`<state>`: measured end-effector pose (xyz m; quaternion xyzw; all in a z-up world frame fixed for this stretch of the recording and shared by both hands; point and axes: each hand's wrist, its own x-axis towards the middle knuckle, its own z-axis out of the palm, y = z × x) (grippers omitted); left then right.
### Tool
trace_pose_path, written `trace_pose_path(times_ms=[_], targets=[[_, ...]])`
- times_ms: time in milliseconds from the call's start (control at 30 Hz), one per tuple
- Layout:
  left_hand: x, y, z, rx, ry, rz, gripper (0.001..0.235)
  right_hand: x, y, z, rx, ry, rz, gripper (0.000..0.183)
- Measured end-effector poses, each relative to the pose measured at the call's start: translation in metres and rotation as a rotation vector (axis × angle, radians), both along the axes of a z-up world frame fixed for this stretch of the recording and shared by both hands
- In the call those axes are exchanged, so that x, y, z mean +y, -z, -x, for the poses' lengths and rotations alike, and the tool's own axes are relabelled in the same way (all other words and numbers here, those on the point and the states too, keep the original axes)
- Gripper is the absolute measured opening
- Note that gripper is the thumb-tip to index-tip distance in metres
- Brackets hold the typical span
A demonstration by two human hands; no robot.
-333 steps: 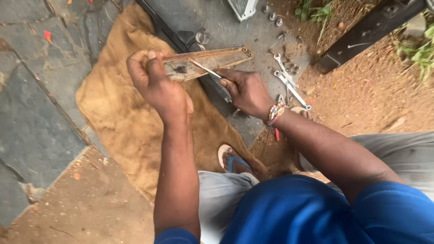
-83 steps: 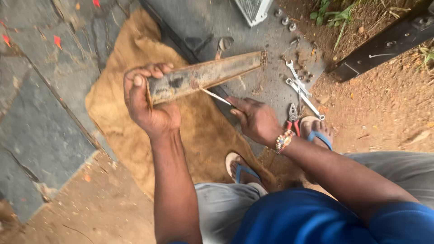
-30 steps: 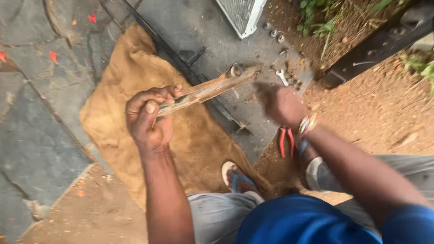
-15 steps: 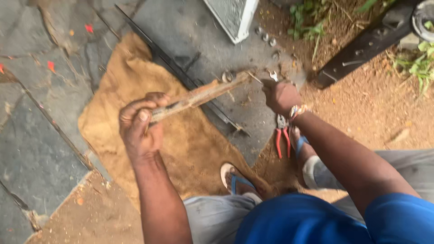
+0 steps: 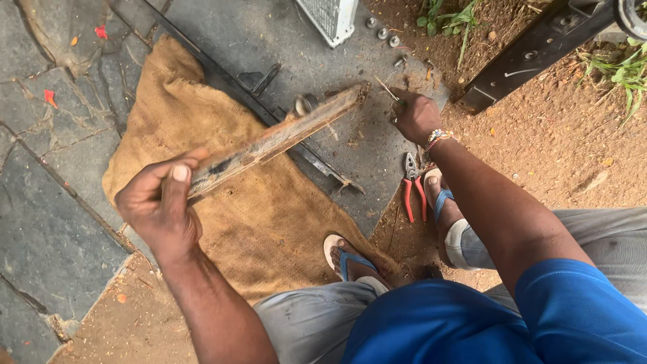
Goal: The person scrubs a long, rusty metal bar with a small brush, removing rust and debris. They then place the bar on the ground and pick up a metal hinge, continuing to clean it with the brush.
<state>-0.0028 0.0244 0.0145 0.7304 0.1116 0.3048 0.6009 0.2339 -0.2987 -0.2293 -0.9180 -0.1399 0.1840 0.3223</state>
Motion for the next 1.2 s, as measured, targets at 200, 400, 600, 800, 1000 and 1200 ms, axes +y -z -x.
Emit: trace_pose_path(times_ms=[200,400,600,800,1000,1200], targets=[[0.005,0.001,0.006,0.053,0.050,-0.037,0.011,0.007,-0.013,0.014,0.065,-0.091,0.062,0.038],[0.012,0.005,0.006,0.003,0.119,-0.024,0.008,0.010,-0.013,0.050,0.019,-0.011,-0.140,0.035],[0.016,0.010,0.004,-0.016,0.050,-0.048,0.012,0.016,0.006,0.039,-0.177,0.013,-0.200,0.032],[0.018,0.013,0.012,-0.044,0.052,-0.019,0.013,0.031,0.012,0.033,0.023,0.074,-0.050,0.035],[0.019,0.018,0.007,-0.037,0.021,-0.006,0.014,0.025,0.019,0.045,-0.220,-0.023,-0.173,0.034],[0.011,0.009,-0.002,-0.093,0.063,-0.009,0.015,0.035,0.008,0.036,0.044,-0.124,0.030,0.042]])
